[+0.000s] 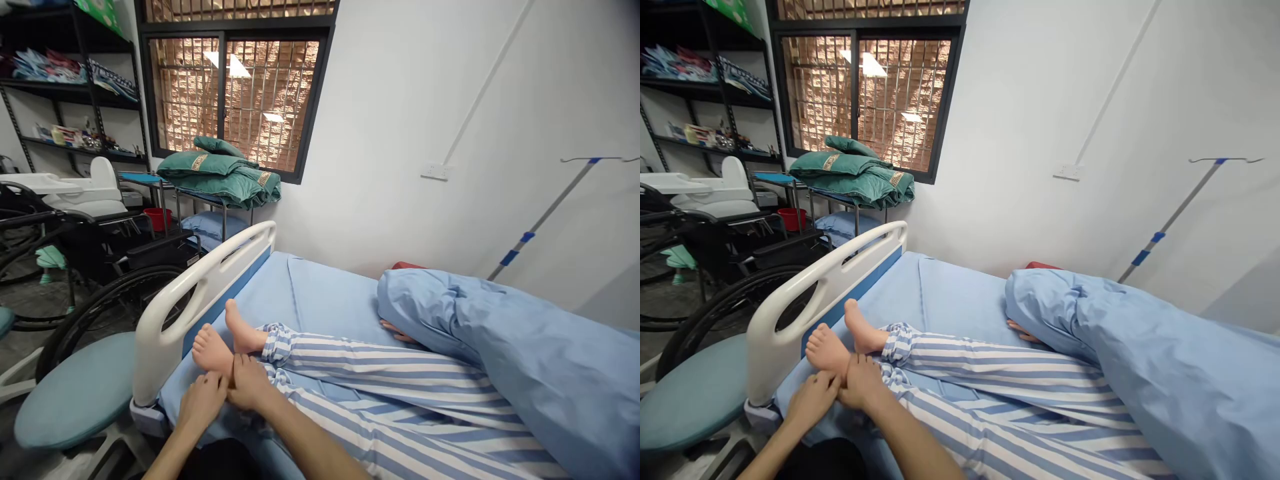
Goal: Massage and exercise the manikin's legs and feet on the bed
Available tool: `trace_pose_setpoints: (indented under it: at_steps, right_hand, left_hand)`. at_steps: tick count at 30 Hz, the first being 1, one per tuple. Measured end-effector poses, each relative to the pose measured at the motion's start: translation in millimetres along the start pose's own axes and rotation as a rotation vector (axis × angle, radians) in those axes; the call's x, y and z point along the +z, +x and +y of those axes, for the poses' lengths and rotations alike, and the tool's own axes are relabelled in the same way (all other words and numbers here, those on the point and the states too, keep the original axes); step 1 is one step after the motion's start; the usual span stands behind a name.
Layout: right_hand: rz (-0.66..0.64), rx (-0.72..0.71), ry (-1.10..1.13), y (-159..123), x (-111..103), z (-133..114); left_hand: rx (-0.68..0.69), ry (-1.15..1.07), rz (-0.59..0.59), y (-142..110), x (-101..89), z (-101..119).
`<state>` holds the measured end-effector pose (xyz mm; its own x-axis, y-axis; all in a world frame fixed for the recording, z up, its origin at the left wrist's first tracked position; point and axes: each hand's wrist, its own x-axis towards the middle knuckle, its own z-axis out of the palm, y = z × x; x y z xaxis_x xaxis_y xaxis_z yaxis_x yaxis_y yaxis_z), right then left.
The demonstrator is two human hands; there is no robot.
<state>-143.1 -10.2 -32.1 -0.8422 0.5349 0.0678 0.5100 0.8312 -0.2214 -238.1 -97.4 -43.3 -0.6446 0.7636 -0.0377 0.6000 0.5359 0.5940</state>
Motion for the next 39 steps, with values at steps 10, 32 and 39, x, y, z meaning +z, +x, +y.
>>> trace_pose_setpoints:
  at_steps: [10,32,39]
  right_hand:
    - [0.073,0.125,-0.029,67.3,-17.3,35.1]
    - [-0.231,0.224,0.017,109.9,14.1,78.6]
    - [-0.191,0.225,0.003,101.8,9.9,72.2]
  left_hand:
    - [0.398,0.498,0.477,70.7,-48.5,72.2]
    - [0.3,0.817,-0.074,176.6,-18.4,98.3]
    - [0.315,0.786,0.052,150.6,-24.4,88.5]
